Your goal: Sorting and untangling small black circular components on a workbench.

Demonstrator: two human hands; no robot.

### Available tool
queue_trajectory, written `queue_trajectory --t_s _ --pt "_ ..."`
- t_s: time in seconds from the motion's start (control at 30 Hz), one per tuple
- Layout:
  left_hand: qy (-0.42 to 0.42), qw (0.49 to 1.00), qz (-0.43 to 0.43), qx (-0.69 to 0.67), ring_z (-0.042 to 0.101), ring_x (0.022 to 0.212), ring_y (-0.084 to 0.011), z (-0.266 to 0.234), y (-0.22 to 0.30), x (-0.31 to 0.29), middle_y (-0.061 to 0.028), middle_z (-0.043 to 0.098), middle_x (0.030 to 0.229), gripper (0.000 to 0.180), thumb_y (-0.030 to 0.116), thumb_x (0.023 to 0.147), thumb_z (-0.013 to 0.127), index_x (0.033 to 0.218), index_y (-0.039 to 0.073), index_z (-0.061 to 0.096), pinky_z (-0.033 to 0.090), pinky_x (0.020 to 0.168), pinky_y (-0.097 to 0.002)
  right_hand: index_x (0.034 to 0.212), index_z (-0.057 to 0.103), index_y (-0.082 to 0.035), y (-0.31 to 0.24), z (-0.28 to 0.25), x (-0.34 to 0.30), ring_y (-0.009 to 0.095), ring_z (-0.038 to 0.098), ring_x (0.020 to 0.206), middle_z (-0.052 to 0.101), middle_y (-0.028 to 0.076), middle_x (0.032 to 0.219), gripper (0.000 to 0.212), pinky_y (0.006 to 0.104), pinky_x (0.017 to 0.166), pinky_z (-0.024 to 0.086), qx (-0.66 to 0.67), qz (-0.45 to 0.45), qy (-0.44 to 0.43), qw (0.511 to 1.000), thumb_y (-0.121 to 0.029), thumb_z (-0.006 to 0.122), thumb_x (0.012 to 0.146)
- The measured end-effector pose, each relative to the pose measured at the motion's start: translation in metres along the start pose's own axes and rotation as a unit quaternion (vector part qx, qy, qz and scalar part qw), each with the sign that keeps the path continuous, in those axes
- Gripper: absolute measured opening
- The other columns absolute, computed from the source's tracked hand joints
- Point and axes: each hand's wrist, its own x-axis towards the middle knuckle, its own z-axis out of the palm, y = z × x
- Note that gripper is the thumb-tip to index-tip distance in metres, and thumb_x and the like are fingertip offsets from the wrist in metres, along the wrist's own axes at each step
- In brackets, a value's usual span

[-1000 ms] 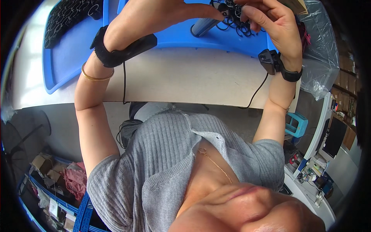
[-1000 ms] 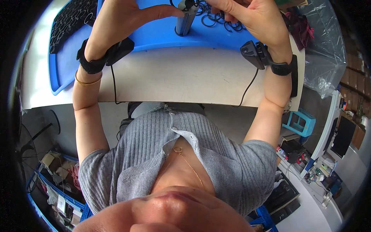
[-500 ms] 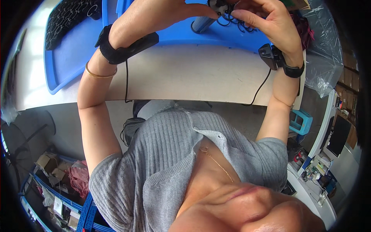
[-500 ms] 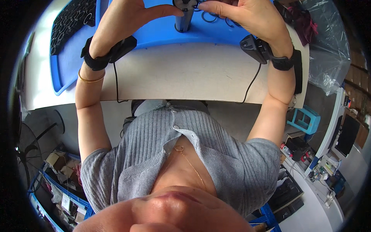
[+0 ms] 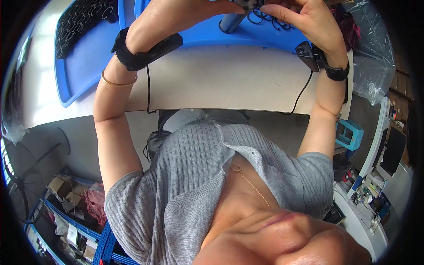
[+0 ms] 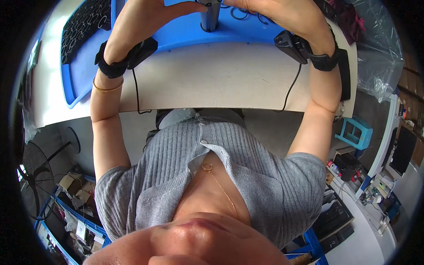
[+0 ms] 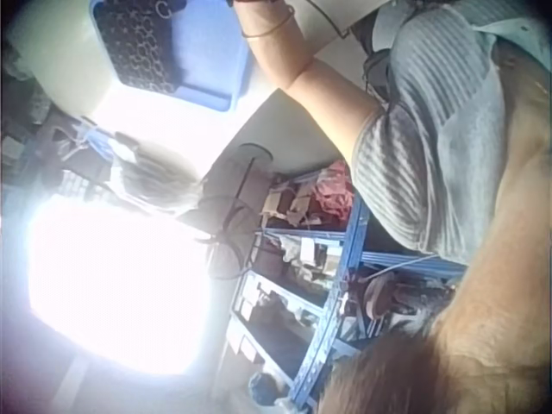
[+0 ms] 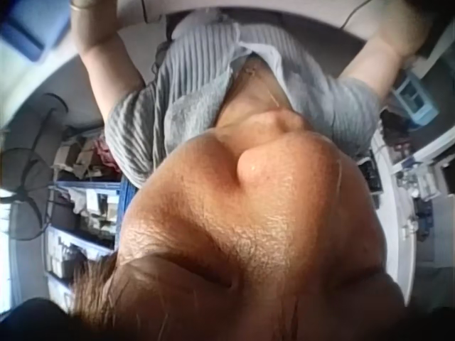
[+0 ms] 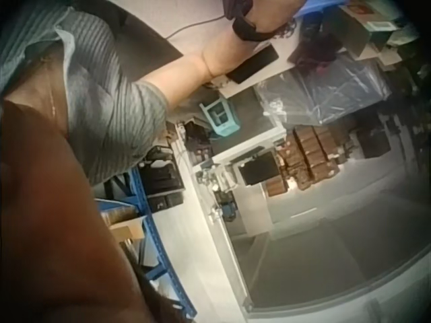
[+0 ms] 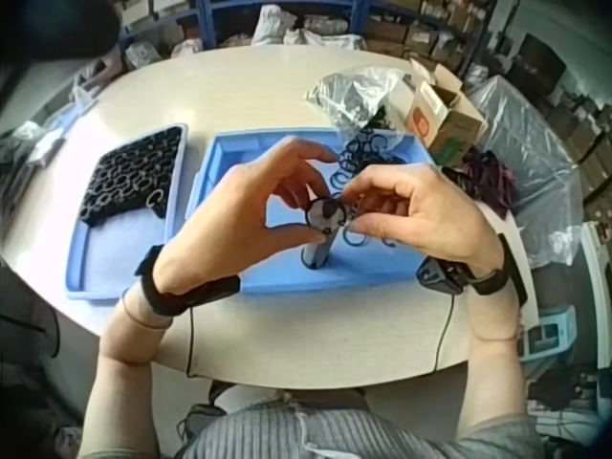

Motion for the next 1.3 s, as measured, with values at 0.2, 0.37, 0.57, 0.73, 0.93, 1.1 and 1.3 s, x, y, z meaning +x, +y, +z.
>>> queue_trajectory --t_s 0.2,0.37,0.57,0.73,0.93,1.1,1.3 --pt "0.013 1.0 0.0 0.014 0.069 0.09 -0.0199 0.0 0.008 -0.002 -0.0106 0.072 0.103 0.067 -0.005 0.078 0.081 0.138 0.005 0.052 0.058 0.086 -0.033 0.116 0.068 0.003 -0.011 0.0 -0.001 0.009 0.065 0.076 0.073 0.005 0.087 0.027 0.024 0.068 0.051 -0.028 0.01 -0.002 1.0 -0.005 0.073 0.092" --pt "0.008 1.0 0.008 0.026 0.069 0.091 -0.0209 0.001 0.008 -0.001 -0.0112 0.073 0.104 0.065 -0.004 0.079 0.081 0.137 0.005 0.052 0.057 0.086 -0.0333 0.116 0.068 0.004 0.007 0.0 0.0 0.01 0.066 0.075 0.073 0.006 0.087 0.027 0.0251 0.069 0.052 -0.049 -0.015 0.004 0.999 -0.007 0.073 0.092" --pt "-0.002 1.0 0.001 0.018 0.069 0.09 -0.022 0.003 0.004 -0.002 -0.0115 0.073 0.104 0.063 -0.002 0.081 0.08 0.137 0.005 0.052 0.056 0.086 -0.034 0.117 0.068 0.004 0.0 0.001 0.001 0.011 0.068 0.077 0.074 0.007 0.087 0.029 0.0266 0.07 0.053 -0.078 0.011 -0.004 0.997 -0.008 0.073 0.092" --pt "-0.006 1.0 -0.012 0.009 0.069 0.09 -0.0215 0.004 0.002 -0.002 -0.0115 0.072 0.102 0.064 -0.003 0.08 0.08 0.137 0.005 0.052 0.057 0.085 -0.0334 0.118 0.068 0.003 -0.013 0.001 0.001 0.011 0.068 0.077 0.074 0.007 0.087 0.029 0.0254 0.069 0.052 -0.083 0.032 -0.012 0.996 -0.008 0.073 0.092" --pt "0.001 1.0 -0.002 0.031 0.069 0.088 -0.0203 0.003 0.005 -0.003 -0.0117 0.072 0.101 0.066 -0.004 0.078 0.081 0.137 0.005 0.052 0.058 0.083 -0.0321 0.12 0.067 0.002 -0.009 0.002 0.0 0.01 0.067 0.077 0.074 0.007 0.087 0.03 0.0244 0.067 0.052 -0.061 0.018 -0.002 0.998 -0.007 0.073 0.092" --pt "-0.003 0.999 -0.027 -0.034 0.068 0.087 -0.0196 0.005 -0.003 -0.002 -0.0112 0.072 0.099 0.066 -0.004 0.078 0.081 0.137 0.005 0.053 0.057 0.082 -0.032 0.119 0.067 0.002 -0.009 0.002 0.0 0.009 0.066 0.074 0.074 0.006 0.086 0.029 0.0239 0.066 0.051 -0.052 0.012 -0.006 0.999 -0.007 0.073 0.092" --pt "0.0 1.0 -0.015 0.001 0.068 0.086 -0.0197 0.005 -0.004 -0.003 -0.0106 0.072 0.098 0.066 -0.003 0.078 0.082 0.137 0.005 0.053 0.057 0.08 -0.0314 0.12 0.067 0.002 -0.01 0.003 0.004 0.009 0.066 0.075 0.074 0.006 0.087 0.029 0.0241 0.066 0.051 -0.065 0.042 -0.013 0.997 -0.006 0.072 0.092"
